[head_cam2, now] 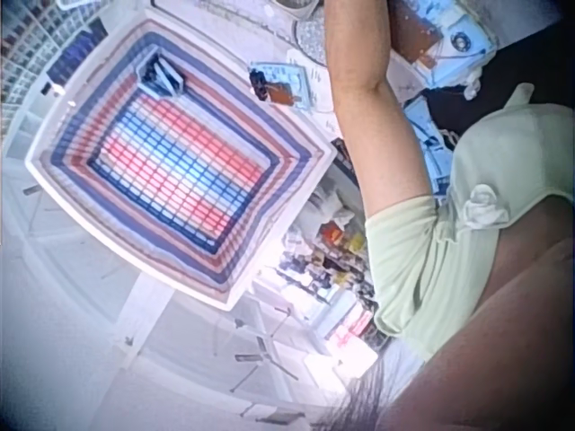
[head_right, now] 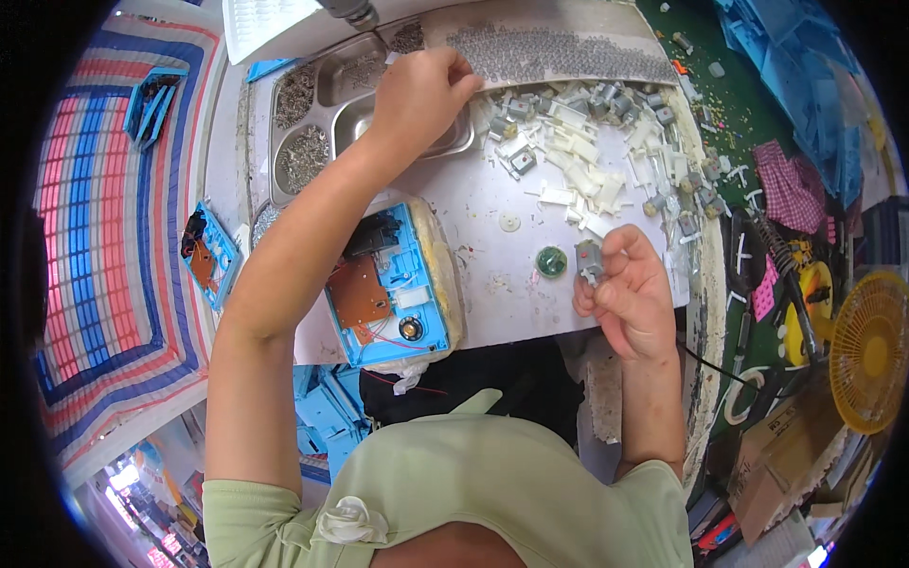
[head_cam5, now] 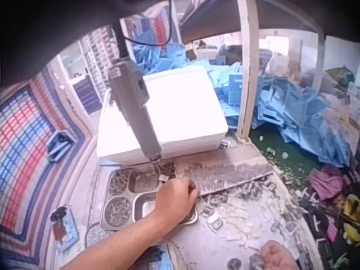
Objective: Assemble and solder internal components of a blue plastic electronic device.
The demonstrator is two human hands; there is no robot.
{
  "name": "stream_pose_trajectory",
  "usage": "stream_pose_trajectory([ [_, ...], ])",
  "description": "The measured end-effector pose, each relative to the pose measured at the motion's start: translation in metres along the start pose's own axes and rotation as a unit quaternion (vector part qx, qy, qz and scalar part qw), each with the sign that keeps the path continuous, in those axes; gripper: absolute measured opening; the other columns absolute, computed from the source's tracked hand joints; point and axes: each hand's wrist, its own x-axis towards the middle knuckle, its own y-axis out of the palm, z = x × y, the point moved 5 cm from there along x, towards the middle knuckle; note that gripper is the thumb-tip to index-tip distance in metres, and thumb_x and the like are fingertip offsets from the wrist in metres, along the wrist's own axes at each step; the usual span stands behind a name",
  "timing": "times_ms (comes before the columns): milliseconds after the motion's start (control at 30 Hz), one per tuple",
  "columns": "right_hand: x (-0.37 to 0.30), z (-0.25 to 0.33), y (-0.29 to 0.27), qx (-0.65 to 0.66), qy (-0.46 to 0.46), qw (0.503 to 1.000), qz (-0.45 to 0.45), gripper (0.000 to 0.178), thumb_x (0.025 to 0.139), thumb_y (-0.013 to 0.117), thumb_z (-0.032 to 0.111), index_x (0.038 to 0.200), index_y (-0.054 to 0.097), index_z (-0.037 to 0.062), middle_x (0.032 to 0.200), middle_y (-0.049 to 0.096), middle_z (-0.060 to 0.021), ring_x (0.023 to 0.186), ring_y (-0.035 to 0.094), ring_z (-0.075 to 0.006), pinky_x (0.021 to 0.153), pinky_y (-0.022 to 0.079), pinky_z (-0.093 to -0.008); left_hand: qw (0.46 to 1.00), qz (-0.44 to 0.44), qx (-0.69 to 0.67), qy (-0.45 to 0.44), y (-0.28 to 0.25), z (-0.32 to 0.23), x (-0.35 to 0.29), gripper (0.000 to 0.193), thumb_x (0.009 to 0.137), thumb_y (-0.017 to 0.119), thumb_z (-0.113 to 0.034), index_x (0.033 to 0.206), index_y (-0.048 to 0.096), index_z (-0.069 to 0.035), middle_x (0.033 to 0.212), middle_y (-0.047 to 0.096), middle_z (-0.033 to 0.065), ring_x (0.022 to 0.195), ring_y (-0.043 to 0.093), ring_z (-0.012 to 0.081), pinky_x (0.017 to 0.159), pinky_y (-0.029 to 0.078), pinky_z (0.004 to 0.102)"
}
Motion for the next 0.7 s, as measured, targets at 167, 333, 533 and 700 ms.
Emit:
stream_pose_trajectory([
  [167, -0.009, 0.011, -0.012, -0.189, -0.049, 0.979, -0.057, 0.059, 0.084, 0.077, 0.001, 0.139, 0.056, 0.0045, 0.103, 0.069, -0.0083, 0.081, 0.063, -0.0128, 0.068, 0.048, -0.0248, 0.997, -0.064, 0.023, 0.028, -0.001, 0.002, 0.001, 0.023, 0.087, 0.074, -0.028, 0.094, 0.076, -0.005, 0.084, 0.074, 0.0163, 0.083, 0.073, 0.0355, 0.077, 0.056, 0.047],
  [333, 0.001, 0.024, -0.002, -0.543, -0.053, 0.836, -0.053, 0.043, 0.088, 0.07, -0.003, 0.131, 0.065, -0.0004, 0.093, 0.056, 0.0001, 0.078, 0.052, -0.0066, 0.07, 0.045, -0.0222, 0.974, -0.124, 0.046, 0.185, -0.022, -0.024, -0.015, 0.028, 0.085, 0.076, -0.015, 0.107, 0.064, -0.004, 0.09, 0.072, 0.022, 0.077, 0.073, 0.0358, 0.067, 0.057, 0.0412],
  [533, 0.016, 0.018, 0.009, -0.681, -0.003, 0.732, 0.016, 0.041, 0.083, 0.069, 0.0, 0.124, 0.07, 0.0057, 0.082, 0.059, -0.0019, 0.072, 0.054, -0.0096, 0.066, 0.045, -0.0251, 0.962, -0.013, -0.222, 0.156, -0.093, -0.073, -0.11, 0.012, 0.087, 0.072, -0.001, 0.099, 0.069, -0.003, 0.085, 0.069, 0.0101, 0.068, 0.067, 0.0242, 0.06, 0.053, 0.0336],
  [700, 0.03, 0.012, 0.02, -0.749, -0.048, 0.656, 0.076, 0.039, 0.08, 0.067, 0.003, 0.119, 0.07, 0.0052, 0.082, 0.062, -0.0091, 0.069, 0.059, -0.019, 0.066, 0.049, -0.0317, 0.916, 0.1, -0.387, -0.04, -0.096, -0.047, -0.193, 0.015, 0.087, 0.07, 0.006, 0.101, 0.071, -0.001, 0.092, 0.07, 0.0098, 0.076, 0.068, 0.018, 0.066, 0.056, 0.0286],
])
